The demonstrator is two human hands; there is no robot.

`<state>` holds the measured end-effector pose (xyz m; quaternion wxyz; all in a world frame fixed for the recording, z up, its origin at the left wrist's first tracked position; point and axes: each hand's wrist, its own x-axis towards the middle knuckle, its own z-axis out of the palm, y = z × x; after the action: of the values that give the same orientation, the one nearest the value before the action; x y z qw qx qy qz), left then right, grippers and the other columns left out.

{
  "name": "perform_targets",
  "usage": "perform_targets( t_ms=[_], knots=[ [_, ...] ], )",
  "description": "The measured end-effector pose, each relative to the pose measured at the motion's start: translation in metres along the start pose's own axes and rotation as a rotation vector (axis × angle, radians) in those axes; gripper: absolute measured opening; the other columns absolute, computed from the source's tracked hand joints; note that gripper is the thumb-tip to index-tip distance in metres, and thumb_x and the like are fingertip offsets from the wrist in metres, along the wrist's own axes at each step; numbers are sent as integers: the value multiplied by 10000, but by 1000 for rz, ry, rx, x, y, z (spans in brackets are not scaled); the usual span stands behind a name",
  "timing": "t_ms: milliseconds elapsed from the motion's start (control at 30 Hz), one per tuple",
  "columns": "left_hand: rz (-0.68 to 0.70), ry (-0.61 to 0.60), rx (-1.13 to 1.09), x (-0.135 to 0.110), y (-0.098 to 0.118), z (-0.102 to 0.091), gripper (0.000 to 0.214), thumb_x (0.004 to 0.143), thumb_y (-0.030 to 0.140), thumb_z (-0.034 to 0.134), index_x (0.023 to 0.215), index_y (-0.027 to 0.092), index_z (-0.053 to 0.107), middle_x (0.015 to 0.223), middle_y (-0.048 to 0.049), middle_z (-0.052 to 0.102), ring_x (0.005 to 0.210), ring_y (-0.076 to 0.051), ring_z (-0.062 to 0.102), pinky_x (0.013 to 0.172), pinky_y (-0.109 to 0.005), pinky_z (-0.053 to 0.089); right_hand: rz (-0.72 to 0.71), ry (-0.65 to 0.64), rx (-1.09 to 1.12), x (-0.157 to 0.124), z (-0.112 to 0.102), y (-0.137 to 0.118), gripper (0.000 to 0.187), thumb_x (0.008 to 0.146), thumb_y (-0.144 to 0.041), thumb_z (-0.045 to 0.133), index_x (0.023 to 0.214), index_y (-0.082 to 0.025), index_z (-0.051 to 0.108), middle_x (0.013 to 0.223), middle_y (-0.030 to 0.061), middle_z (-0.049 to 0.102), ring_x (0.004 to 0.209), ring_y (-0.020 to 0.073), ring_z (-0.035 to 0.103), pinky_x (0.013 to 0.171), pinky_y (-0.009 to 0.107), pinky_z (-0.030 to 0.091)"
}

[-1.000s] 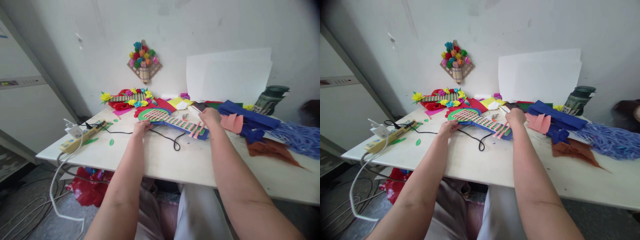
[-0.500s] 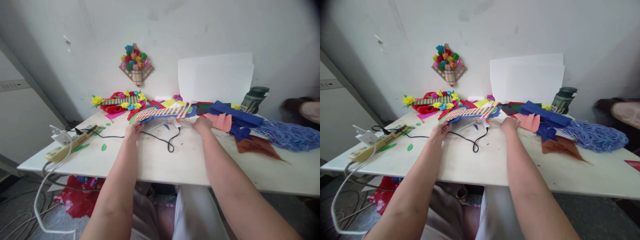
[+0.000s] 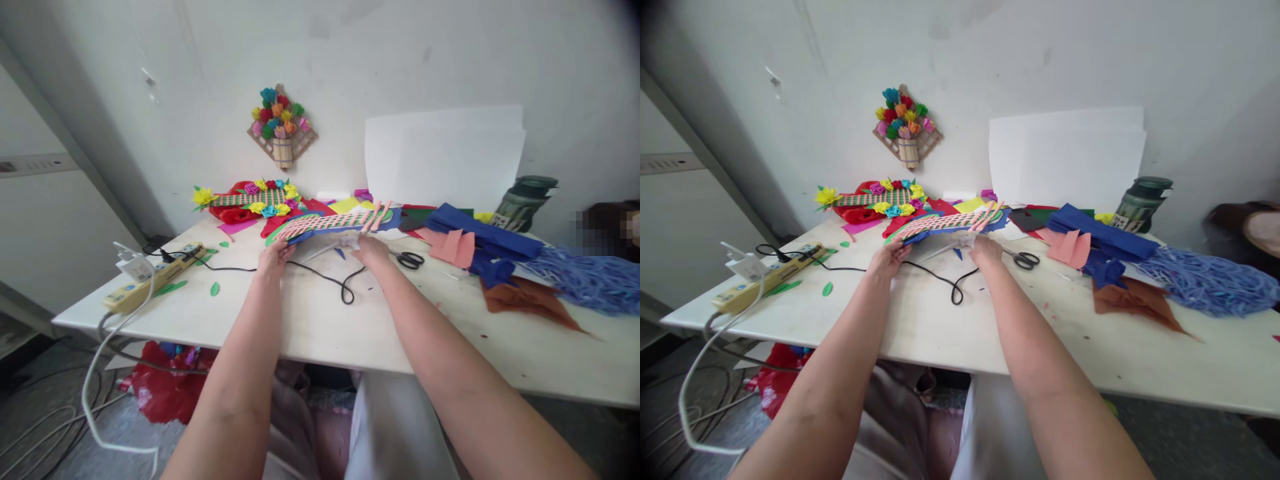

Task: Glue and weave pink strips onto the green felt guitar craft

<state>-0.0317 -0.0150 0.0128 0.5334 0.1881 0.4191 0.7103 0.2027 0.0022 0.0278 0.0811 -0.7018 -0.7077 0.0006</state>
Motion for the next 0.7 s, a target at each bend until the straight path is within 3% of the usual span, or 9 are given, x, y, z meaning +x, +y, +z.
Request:
perform_targets(
  t_ms=[133,300,500,600,700],
  knots=[
    [-6,2,1,0,-1,0,243,697,-31,504,897,71,599,605,-44,624,548,-132,635,578,-224,545,-15,0,-38,1,-4,0,357,787,-193,485,1133,-151,564,1140,154,601,1027,242,571,803,320,438],
    [-1,-3,-13,2,-1,0,234,682,-41,500,869,63,593,616,-58,631,546,-139,635,572,-226,549,9,-21,-42,-1,-13,8,394,799,-306,477,1161,-168,550,1153,149,596,1050,258,559,805,344,441],
    [-27,27,17,2,2,0,220,682,-47,500,844,74,589,593,-52,622,528,-142,629,552,-226,546,-5,81,-24,2,-14,22,423,737,-332,532,1145,-234,586,1124,109,623,1015,262,574,783,343,446],
    [-12,24,14,3,3,0,224,673,-51,504,839,70,593,610,-60,629,542,-148,634,559,-228,548,-68,80,21,1,-17,27,451,711,-333,540,1152,-251,588,1131,83,624,1012,262,576,805,343,442],
    [2,25,-1,5,1,-2,253,662,-51,516,865,72,603,625,-56,634,552,-145,638,577,-236,554,-218,46,90,-3,-23,32,556,665,-308,578,1217,-250,546,1100,66,640,964,250,592,783,313,447]
  ],
)
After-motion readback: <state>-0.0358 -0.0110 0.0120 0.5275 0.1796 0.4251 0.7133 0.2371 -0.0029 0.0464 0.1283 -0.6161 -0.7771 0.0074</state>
